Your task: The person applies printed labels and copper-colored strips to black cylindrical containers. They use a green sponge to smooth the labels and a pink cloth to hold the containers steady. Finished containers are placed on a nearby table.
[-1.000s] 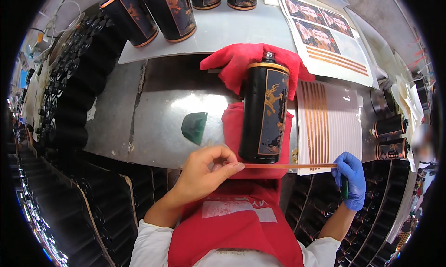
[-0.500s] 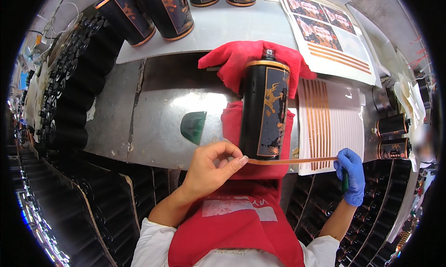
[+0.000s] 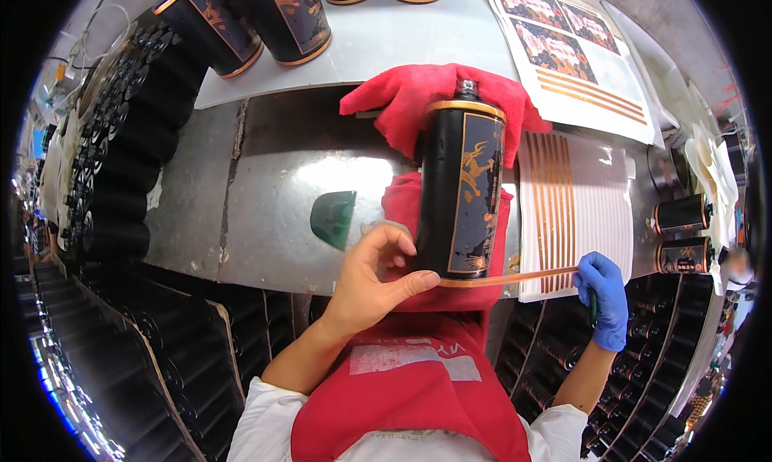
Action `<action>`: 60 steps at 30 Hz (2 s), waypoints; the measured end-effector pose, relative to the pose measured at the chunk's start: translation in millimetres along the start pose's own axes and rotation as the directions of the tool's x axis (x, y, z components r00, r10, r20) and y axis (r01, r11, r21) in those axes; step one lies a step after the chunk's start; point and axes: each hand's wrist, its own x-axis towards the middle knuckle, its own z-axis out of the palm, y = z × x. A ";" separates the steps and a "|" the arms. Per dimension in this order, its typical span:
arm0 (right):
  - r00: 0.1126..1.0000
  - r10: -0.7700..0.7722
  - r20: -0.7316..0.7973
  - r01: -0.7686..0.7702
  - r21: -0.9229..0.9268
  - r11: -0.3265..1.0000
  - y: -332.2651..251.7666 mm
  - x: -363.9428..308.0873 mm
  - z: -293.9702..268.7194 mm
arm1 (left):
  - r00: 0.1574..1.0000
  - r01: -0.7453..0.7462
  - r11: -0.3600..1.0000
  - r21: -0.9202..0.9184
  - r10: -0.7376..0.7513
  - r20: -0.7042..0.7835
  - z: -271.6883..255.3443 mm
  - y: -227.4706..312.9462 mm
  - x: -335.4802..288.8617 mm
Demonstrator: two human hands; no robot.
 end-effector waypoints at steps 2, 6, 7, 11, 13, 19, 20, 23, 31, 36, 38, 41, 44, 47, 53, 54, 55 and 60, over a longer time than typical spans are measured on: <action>1.000 -0.003 0.007 0.003 0.004 1.000 1.7 2.4 0.5 | 0.999 0.027 0.999 -0.027 -0.026 0.020 -3.0 -0.6 1.6; 0.999 -0.032 0.043 0.032 0.003 0.999 9.6 11.1 -0.1 | 0.997 0.068 0.995 -0.075 -0.065 0.041 -5.3 -1.0 3.9; 0.997 -0.047 0.053 0.047 0.000 0.999 12.2 12.9 -0.8 | 0.997 0.072 0.994 -0.084 -0.069 0.045 -5.9 -1.5 4.3; 0.998 -0.038 0.052 0.038 0.002 0.999 11.9 14.7 1.0 | 0.992 0.125 0.988 -0.088 -0.122 0.041 -16.7 -9.1 7.5; 0.998 -0.031 0.053 0.030 0.017 0.999 11.0 16.2 0.7 | 0.990 0.137 0.978 -0.156 -0.139 -0.005 -17.7 -11.9 8.4; 0.997 -0.047 0.064 0.050 -0.049 0.998 13.7 23.2 1.2 | 0.772 -0.571 0.305 0.762 0.514 0.373 43.2 32.3 4.5; 0.997 -0.047 0.068 0.050 -0.049 0.998 14.3 24.5 2.0 | 0.758 -0.561 0.131 0.817 0.477 0.444 50.4 31.8 7.9; 0.995 -0.076 0.060 0.077 -0.009 0.997 18.2 25.8 8.5 | 0.824 -0.527 0.387 0.757 0.451 0.343 45.2 8.3 23.7; 0.975 -0.044 0.217 0.044 0.001 0.999 -9.0 4.7 58.6 | 0.889 -0.438 0.274 0.856 0.275 0.367 -12.2 -18.4 17.0; 0.974 -0.046 0.221 0.037 0.043 0.998 -0.2 4.6 65.2 | 0.884 -0.424 0.487 0.763 0.406 0.232 25.0 14.0 7.6; 0.976 -0.040 0.215 0.029 0.054 0.998 -0.1 3.0 64.8 | 0.841 -0.508 0.382 0.772 0.413 0.350 33.3 20.5 17.1; 0.978 -0.036 0.206 0.025 0.056 0.998 0.8 0.8 64.8 | 0.823 -0.546 0.314 0.777 0.373 0.428 35.0 15.7 29.0; 0.976 -0.033 0.215 0.015 0.084 0.996 -3.3 -3.9 71.9 | 0.807 -0.568 0.338 0.751 0.410 0.426 23.6 6.5 30.2; 0.959 -0.050 0.278 0.020 0.110 0.994 -17.6 -14.3 89.3 | 0.932 -0.361 0.691 0.626 0.284 0.224 8.0 -11.7 14.1; 0.950 -0.064 0.305 0.033 0.108 0.994 -31.3 -25.9 102.3 | 0.889 -0.452 0.517 0.727 0.333 0.316 7.6 6.4 15.5; 0.949 -0.078 0.305 0.045 0.113 0.993 -29.1 -25.6 102.6 | 0.873 -0.474 0.530 0.703 0.387 0.297 14.9 11.0 14.9; 0.948 -0.091 0.304 0.057 0.119 0.991 -25.3 -24.1 104.0 | 0.899 -0.428 0.580 0.694 0.356 0.256 15.3 6.0 8.2; 0.955 -0.081 0.287 0.053 0.103 0.993 -23.2 -22.2 108.0 | 0.787 -0.559 0.198 0.805 0.431 0.441 38.4 19.6 23.6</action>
